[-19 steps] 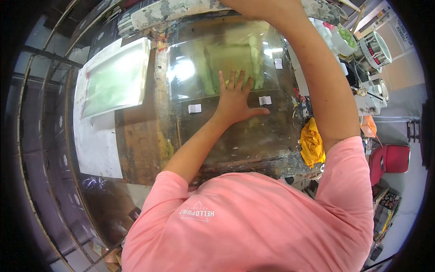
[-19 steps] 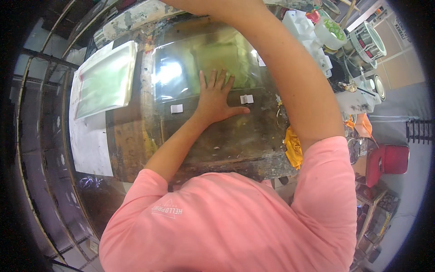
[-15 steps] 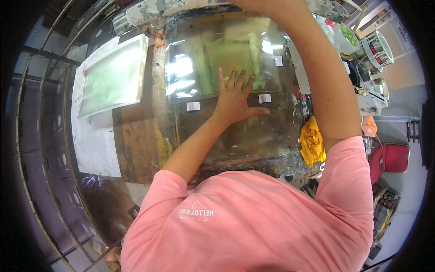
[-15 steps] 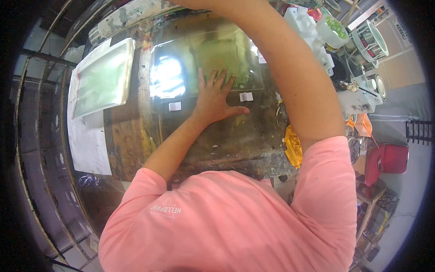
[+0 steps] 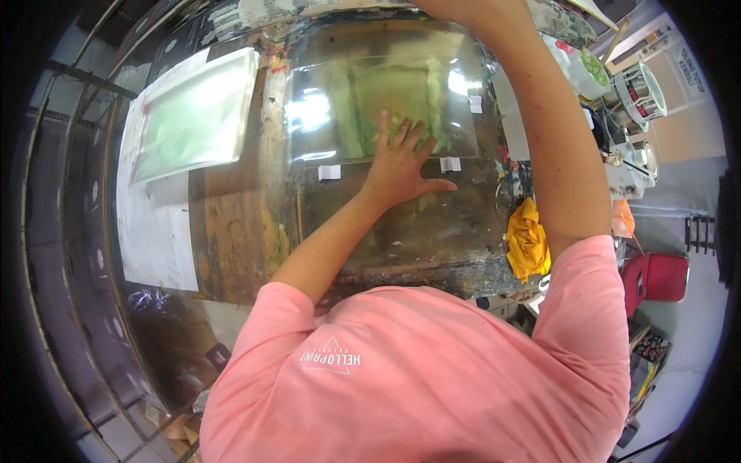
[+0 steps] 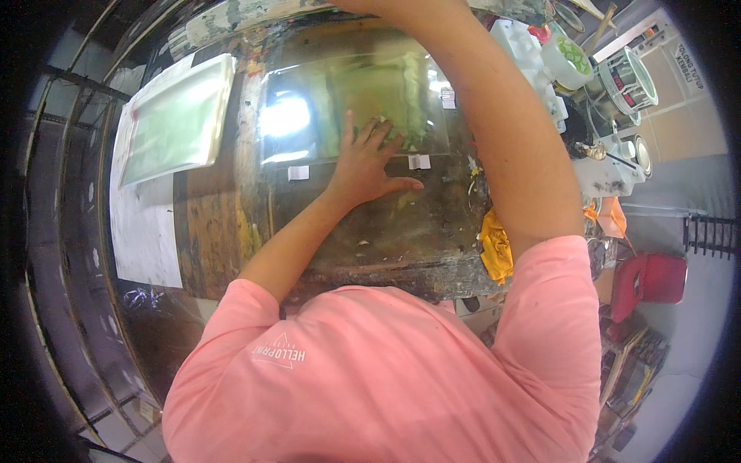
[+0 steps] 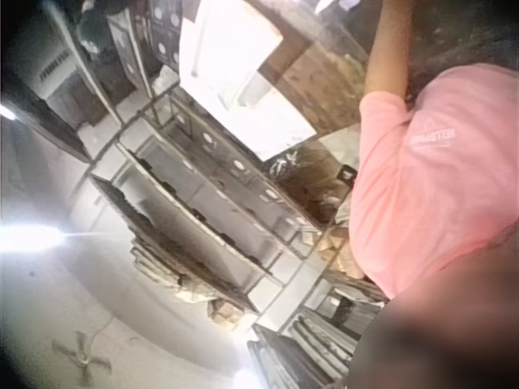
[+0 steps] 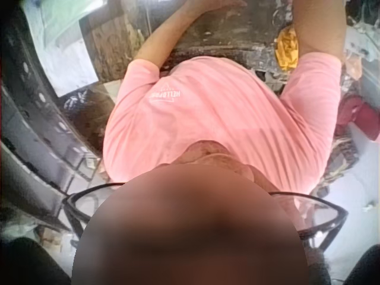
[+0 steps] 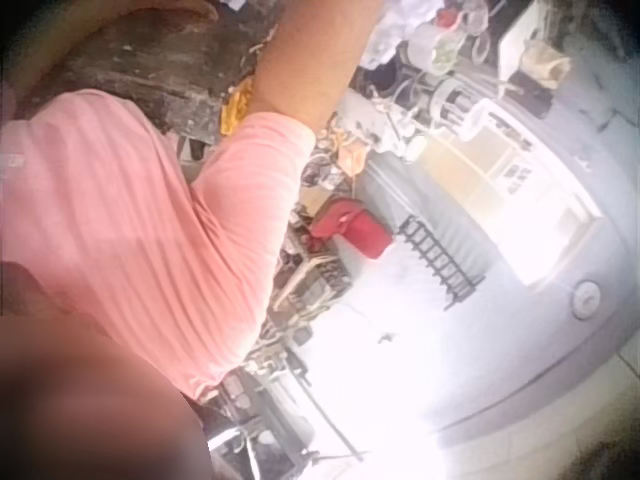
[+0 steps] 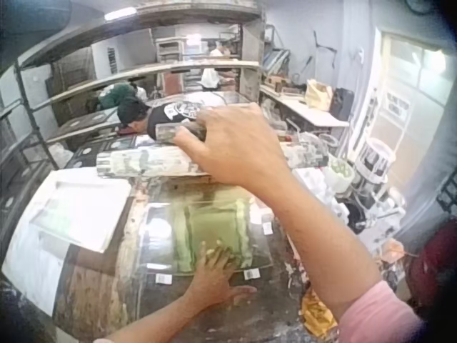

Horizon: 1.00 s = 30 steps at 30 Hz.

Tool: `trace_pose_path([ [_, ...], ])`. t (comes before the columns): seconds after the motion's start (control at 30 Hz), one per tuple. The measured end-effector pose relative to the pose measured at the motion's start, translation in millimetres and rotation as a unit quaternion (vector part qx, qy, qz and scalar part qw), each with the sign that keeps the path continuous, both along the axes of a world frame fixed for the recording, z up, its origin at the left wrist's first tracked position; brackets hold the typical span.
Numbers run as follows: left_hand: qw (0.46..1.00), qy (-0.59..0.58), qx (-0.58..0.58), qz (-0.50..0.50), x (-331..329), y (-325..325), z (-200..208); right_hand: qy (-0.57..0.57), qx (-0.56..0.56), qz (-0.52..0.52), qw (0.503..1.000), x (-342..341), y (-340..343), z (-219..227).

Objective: The person repeatedly applies green ink to a screen printing frame using a squeegee and pulls it across to print a flower design onto white fabric. The person lifts the frame to reveal the printed design and places it aside, then repeats the process on a new piece of fabric.

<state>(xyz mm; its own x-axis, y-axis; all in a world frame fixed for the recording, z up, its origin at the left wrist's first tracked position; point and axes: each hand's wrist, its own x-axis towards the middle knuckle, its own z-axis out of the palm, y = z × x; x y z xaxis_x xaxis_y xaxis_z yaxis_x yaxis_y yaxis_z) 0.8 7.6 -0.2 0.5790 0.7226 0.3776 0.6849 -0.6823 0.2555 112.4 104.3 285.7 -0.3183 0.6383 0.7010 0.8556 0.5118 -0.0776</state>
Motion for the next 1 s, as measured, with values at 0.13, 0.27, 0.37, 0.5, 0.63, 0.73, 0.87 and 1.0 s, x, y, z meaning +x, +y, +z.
trace_pose_path([
  [0.13,1.0,-0.001,0.0,-0.013,-2,-2,6,-0.019,0.025,-0.008,0.999,3,3,-2],
  [0.27,0.977,-0.195,-0.054,0.071,-14,5,23,-0.023,0.046,-0.034,0.998,11,-9,0],
  [0.37,0.806,-0.445,-0.275,0.279,-87,14,84,0.006,0.006,0.009,1.0,-11,-12,-25],
  [0.5,0.771,-0.553,-0.263,0.177,-129,8,142,-0.063,-0.018,-0.039,0.997,7,-54,-77],
  [0.63,0.848,-0.414,-0.266,0.197,-142,-24,80,-0.111,-0.229,0.082,0.964,26,-76,-128],
  [0.73,0.892,-0.267,-0.26,0.257,-146,-39,37,-0.121,-0.25,0.077,0.957,30,-89,-174],
  [0.87,0.941,-0.066,-0.065,0.326,-146,-48,5,-0.079,-0.358,0.065,0.928,20,-113,-204],
  [1.0,0.943,-0.075,-0.059,0.319,-147,-49,-2,-0.09,-0.3,0.036,0.949,14,-127,-223],
])
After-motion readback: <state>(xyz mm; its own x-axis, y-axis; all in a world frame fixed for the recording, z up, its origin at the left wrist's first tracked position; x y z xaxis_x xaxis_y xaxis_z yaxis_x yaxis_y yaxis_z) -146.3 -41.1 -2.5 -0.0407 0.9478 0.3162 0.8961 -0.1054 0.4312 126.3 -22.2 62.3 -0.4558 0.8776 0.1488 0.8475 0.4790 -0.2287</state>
